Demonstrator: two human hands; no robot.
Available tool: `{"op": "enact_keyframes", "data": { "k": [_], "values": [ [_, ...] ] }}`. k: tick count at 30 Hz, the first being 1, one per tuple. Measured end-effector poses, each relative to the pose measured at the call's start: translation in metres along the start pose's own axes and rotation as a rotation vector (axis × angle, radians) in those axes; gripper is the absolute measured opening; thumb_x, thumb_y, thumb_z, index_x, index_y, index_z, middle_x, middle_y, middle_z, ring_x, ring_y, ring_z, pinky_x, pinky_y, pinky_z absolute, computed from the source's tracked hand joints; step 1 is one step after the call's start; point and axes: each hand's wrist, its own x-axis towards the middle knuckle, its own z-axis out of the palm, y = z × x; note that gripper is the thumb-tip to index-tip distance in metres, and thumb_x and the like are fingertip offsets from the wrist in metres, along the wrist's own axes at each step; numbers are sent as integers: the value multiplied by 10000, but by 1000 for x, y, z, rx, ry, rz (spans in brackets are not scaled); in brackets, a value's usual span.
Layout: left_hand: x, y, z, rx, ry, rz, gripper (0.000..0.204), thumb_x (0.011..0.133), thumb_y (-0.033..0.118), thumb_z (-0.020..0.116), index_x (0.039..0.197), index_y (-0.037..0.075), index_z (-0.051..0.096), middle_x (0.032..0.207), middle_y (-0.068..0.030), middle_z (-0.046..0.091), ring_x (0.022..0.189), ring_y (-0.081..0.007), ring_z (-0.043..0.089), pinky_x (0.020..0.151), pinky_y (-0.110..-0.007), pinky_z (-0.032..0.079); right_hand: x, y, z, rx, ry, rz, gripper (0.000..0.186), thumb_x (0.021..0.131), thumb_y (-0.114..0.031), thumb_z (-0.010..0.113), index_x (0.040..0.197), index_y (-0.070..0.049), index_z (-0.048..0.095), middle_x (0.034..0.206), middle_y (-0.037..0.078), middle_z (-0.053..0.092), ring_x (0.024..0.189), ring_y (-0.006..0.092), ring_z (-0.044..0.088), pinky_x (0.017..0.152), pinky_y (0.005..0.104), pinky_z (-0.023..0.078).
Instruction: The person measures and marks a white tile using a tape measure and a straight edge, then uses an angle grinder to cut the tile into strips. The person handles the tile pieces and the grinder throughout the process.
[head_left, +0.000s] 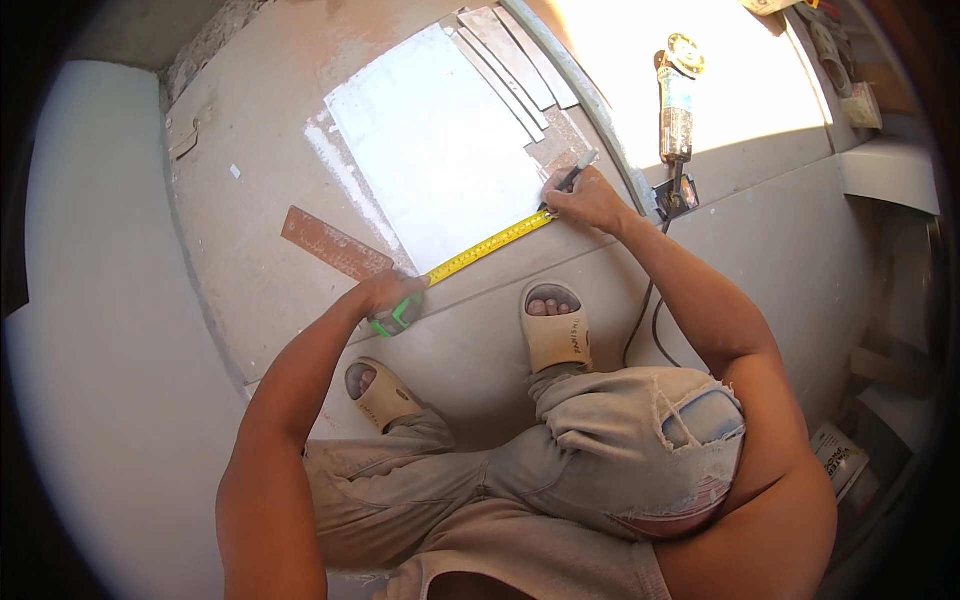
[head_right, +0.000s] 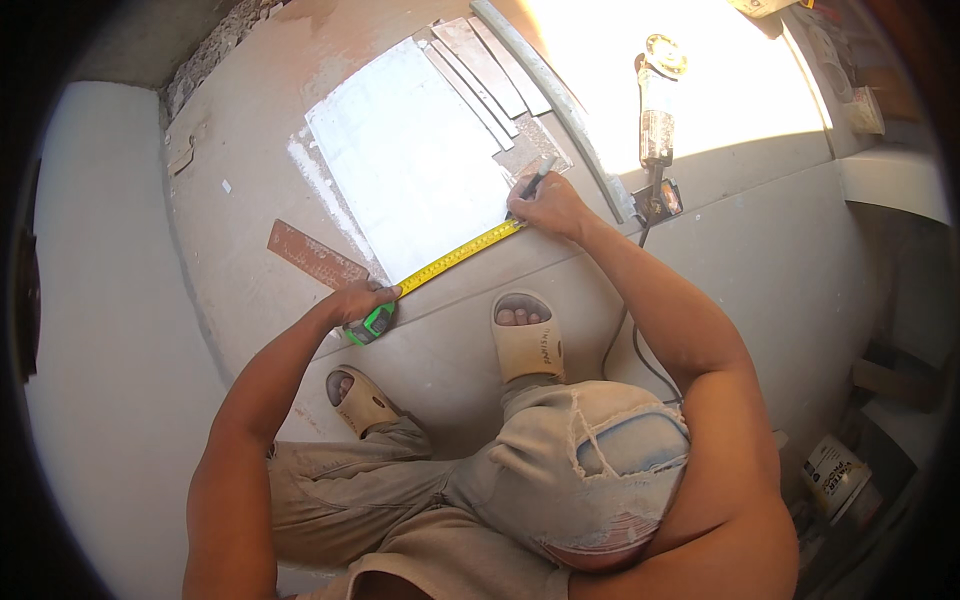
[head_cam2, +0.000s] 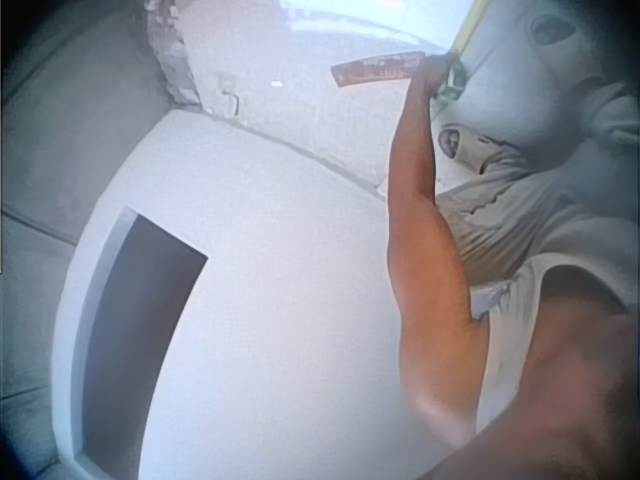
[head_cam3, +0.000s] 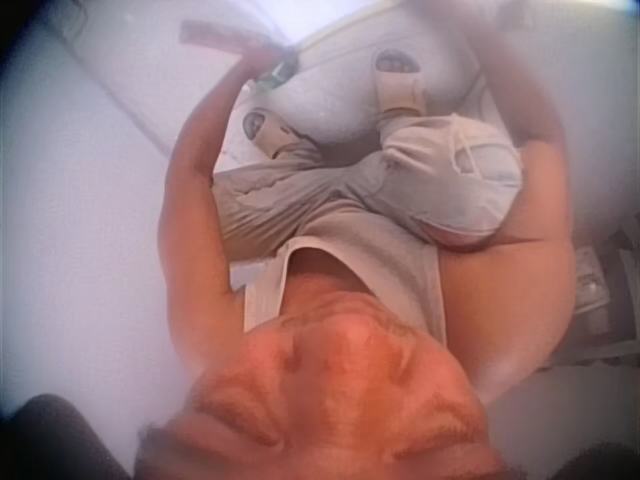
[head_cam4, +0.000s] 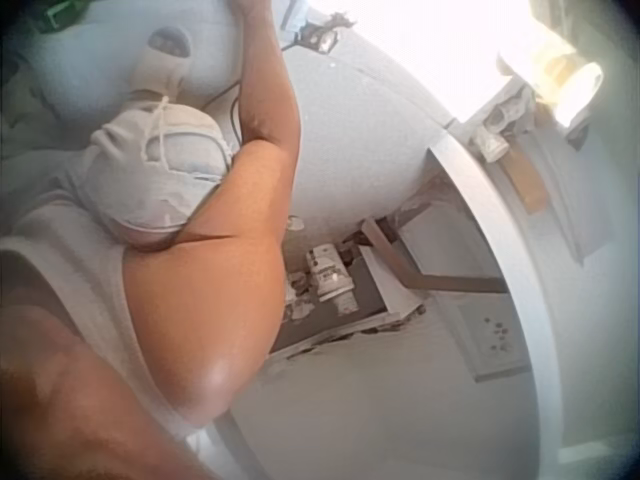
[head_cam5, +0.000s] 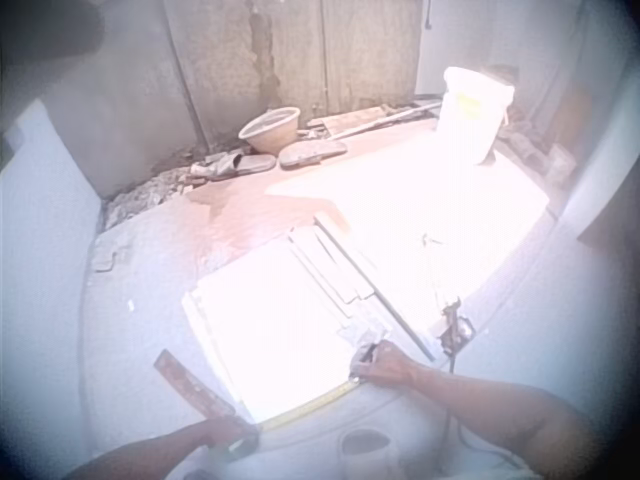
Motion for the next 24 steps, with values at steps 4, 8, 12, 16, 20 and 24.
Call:
{"op": "enact_keyframes", "data": {
  "k": [4, 8, 12, 16, 20, 24],
  "values": [
    [-1, 1, 0, 5, 3, -6, 750, 871, 629, 529, 1074, -75, 685, 1039, -275, 684, 975, -326, 661, 871, -409, 486, -2, 0, 1, -9, 18, 2, 267, 812, -293, 636, 835, -34, 696, 790, 143, 693, 766, 261, 656, 745, 365, 503],
    [-1, 2, 0, -9, -7, -14, 750, 874, 630, 526, 1080, -73, 684, 1054, -281, 680, 984, -331, 660, 873, -413, 487, -3, -3, 2, -19, 29, 14, 267, 808, -297, 640, 834, -38, 700, 784, 139, 695, 752, 260, 657, 737, 362, 506],
    [-1, 2, -1, 11, 0, -18, 740, 875, 628, 530, 1076, -67, 688, 1050, -275, 684, 984, -327, 660, 874, -411, 487, -5, -7, 1, -58, 30, 36, 265, 807, -298, 641, 835, -43, 705, 781, 137, 697, 750, 263, 662, 737, 362, 511],
    [-1, 3, -1, 11, -14, -20, 725, 874, 623, 534, 1069, -56, 694, 1041, -264, 688, 977, -320, 661, 870, -408, 488, -3, -4, 1, -53, 11, 10, 280, 809, -304, 644, 849, -35, 711, 779, 148, 697, 750, 270, 668, 737, 367, 515],
    [-1, 4, -2, 10, -18, -2, 728, 872, 626, 534, 1062, -57, 696, 1033, -262, 690, 971, -316, 662, 864, -407, 489, -2, -1, 2, -91, 29, 33, 297, 807, -310, 647, 846, -23, 716, 782, 158, 699, 749, 275, 672, 735, 368, 518],
    [2, -3, 0, 11, -2, -8, 740, 866, 635, 538, 1058, -63, 694, 1026, -262, 690, 965, -310, 662, 855, -407, 492, -6, -12, 0, -78, 23, 23, 301, 806, -308, 652, 832, -16, 717, 788, 170, 699, 752, 284, 674, 739, 369, 522]
  ]
}}
